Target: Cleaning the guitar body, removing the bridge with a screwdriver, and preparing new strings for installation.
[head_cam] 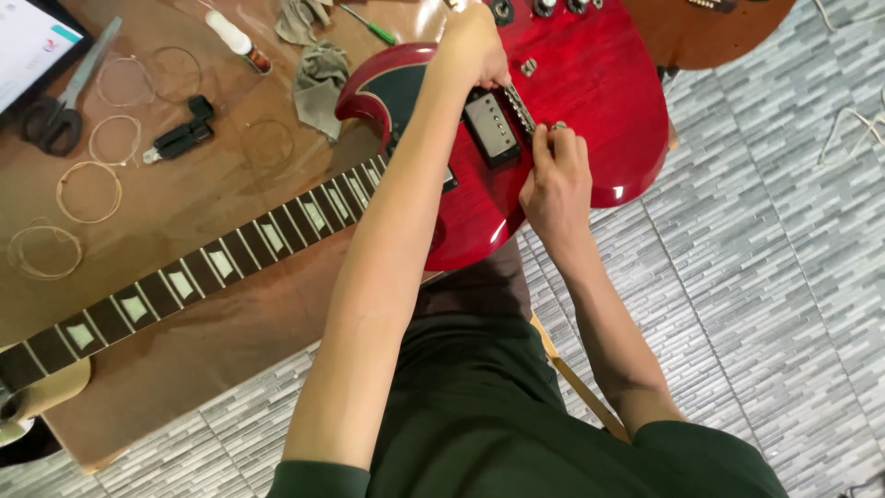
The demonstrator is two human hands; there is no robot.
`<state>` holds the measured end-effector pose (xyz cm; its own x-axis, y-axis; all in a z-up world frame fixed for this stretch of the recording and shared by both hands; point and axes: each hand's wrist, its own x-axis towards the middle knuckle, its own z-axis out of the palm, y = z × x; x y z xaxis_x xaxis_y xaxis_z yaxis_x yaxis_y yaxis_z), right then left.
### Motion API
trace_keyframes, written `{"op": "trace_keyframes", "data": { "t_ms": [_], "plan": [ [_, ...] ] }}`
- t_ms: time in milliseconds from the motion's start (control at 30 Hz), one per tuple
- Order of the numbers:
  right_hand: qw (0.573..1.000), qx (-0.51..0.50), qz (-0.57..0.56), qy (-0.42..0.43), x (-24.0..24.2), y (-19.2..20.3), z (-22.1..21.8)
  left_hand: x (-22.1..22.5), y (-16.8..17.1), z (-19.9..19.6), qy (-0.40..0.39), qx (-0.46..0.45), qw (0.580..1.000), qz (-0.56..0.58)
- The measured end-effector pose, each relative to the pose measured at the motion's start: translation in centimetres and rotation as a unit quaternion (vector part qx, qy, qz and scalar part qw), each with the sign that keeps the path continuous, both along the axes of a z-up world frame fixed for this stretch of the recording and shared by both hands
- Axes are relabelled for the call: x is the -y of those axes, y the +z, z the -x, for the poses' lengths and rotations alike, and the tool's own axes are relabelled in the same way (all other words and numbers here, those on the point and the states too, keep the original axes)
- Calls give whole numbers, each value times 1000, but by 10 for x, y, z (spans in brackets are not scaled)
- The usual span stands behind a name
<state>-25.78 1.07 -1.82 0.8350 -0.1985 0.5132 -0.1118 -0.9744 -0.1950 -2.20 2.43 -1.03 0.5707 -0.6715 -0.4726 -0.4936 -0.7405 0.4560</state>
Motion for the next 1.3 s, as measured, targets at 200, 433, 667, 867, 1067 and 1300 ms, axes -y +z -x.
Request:
{"op": "trace_keyframes", "data": {
  "t_ms": [200,433,667,867,1067,1300],
  "plan": [
    [1000,-8,19,20,13,-4,-2,7,-7,2,59,26,998,26],
    [937,5,-348,31,27,26,8,7,-10,-15,-581,162,740,-297],
    [986,48,-159,14,20,2,1,-45,27,58,48,23,976,213],
    [987,-9,-157,45,42,3,0,-50,-4,108,45,238,951,194],
    [976,65,-189,83,47,40,-41,-47,-9,115,102,286,935,182],
    [961,-27,-23,275,62,-13,-256,-44,-16,119,153,364,903,169]
  ]
}}
